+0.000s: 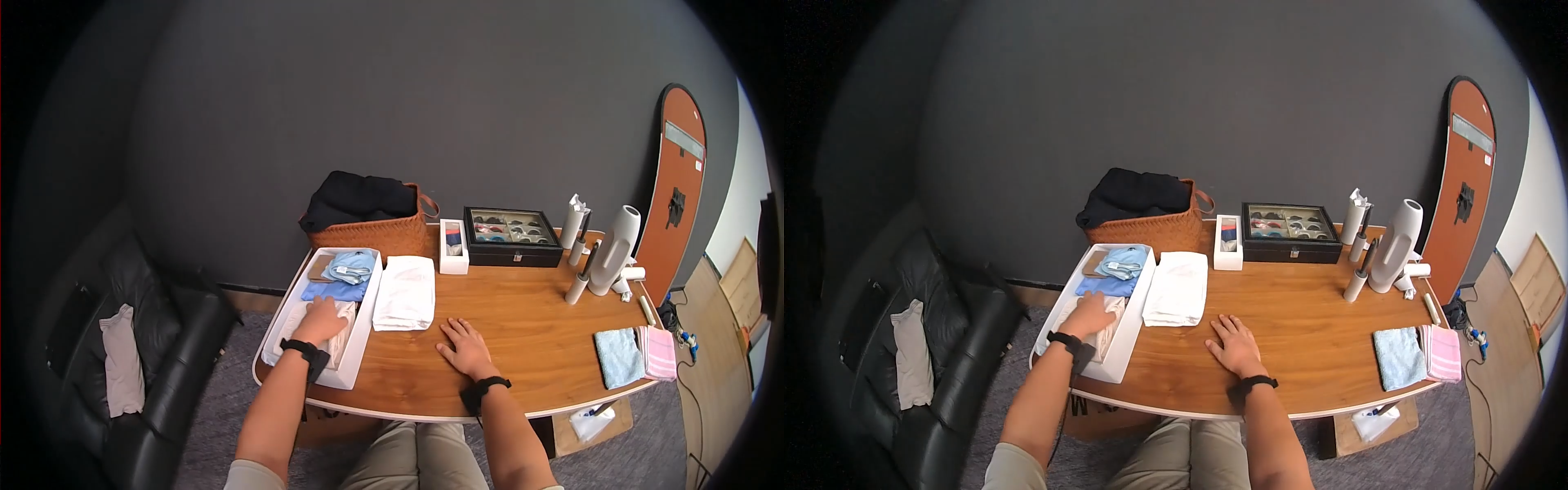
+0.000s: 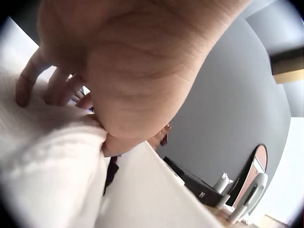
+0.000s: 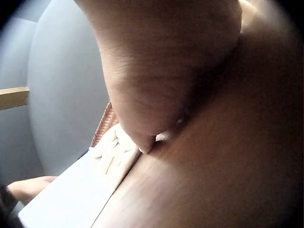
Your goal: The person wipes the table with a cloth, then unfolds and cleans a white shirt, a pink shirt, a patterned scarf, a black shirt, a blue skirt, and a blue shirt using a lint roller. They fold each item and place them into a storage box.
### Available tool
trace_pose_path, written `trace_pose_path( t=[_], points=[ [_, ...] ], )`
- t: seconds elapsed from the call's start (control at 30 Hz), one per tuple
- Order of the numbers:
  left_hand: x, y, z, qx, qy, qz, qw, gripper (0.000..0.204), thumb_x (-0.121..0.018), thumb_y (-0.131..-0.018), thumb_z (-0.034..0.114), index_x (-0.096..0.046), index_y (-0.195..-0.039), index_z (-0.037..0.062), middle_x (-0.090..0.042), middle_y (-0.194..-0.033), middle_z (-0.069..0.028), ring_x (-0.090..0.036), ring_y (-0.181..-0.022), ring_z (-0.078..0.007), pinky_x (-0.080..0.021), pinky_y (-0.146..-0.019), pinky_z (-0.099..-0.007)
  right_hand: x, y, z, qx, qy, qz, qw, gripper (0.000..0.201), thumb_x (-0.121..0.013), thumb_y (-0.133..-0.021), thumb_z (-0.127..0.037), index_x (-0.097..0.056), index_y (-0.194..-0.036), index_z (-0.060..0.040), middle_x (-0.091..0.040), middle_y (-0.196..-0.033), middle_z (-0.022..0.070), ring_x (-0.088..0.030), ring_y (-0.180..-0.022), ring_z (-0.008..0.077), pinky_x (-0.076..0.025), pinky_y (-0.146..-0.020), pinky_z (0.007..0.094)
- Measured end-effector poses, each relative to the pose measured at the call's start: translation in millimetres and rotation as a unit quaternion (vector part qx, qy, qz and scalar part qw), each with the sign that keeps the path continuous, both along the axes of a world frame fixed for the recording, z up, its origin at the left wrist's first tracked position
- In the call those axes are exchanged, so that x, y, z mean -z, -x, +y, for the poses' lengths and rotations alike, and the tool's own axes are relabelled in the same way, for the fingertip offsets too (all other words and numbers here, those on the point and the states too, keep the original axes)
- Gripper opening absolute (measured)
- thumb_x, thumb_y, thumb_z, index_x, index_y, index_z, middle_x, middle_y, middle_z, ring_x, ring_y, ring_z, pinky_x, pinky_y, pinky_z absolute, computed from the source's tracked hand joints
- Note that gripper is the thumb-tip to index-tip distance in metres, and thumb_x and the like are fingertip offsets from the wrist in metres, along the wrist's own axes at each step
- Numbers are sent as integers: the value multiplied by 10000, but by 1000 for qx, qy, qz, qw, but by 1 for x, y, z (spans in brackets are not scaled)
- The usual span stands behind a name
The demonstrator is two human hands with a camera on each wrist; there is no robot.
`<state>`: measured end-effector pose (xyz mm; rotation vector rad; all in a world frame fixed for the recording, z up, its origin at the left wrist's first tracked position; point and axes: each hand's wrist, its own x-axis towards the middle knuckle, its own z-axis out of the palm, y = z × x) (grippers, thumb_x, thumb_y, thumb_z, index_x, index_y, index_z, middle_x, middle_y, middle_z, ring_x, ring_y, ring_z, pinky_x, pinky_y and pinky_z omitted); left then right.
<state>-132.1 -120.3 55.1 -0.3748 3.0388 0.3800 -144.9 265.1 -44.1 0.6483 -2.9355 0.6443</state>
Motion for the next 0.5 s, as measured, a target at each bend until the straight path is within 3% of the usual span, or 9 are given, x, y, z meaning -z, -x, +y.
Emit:
trace_pose_path(
  t=[0.1,0.2,0.27,0.33,0.37,0.5],
  points=[
    [-13,-5,-33,80,-120,83,986,694,-720,-885,259,-553,-1476,-65,-634,-1402,-352,-644,-1302,-477,-508,-1125,-472,-2,0,0,-2,7,1,1000,656,-568,-1070,-538,-553,-1593,-144,-409,-1739,77,-304,-1624,306,-261,-1327,444],
    [-34,-20,-46,57,-171,71,981,712,-735,-873,213,-537,-1501,-58,-650,-1388,-352,-652,-1308,-451,-521,-1109,-459,-1,2,1,-6,11,4,1000,652,-583,-1065,-526,-562,-1585,-132,-423,-1730,86,-319,-1617,313,-268,-1322,447],
    [-28,-26,-53,56,-176,106,977,715,-728,-869,129,-519,-1539,-8,-678,-1345,-333,-675,-1269,-439,-527,-1096,-451,5,2,3,-8,37,27,999,637,-611,-1052,-519,-599,-1550,-121,-480,-1689,119,-350,-1599,350,-300,-1295,481],
    [-39,-36,-45,124,-253,112,953,722,-701,-877,68,-506,-1572,74,-666,-1345,-329,-675,-1262,-431,-524,-1093,-461,2,0,1,-8,43,22,999,632,-613,-1052,-514,-601,-1548,-122,-478,-1691,116,-351,-1598,350,-299,-1298,478],
    [-27,-32,-52,132,-219,122,959,736,-681,-880,32,-504,-1586,142,-660,-1286,-308,-664,-1246,-424,-513,-1094,-459,-1,0,1,-5,35,17,999,637,-608,-1053,-514,-593,-1555,-122,-463,-1702,100,-343,-1604,331,-291,-1305,465],
    [-7,-28,-72,174,-168,115,963,742,-678,-886,40,-500,-1596,159,-648,-1226,-290,-652,-1222,-414,-504,-1096,-441,-2,0,0,-1,29,10,1000,632,-606,-1055,-506,-587,-1559,-125,-452,-1710,83,-329,-1612,305,-281,-1313,451]
  ],
)
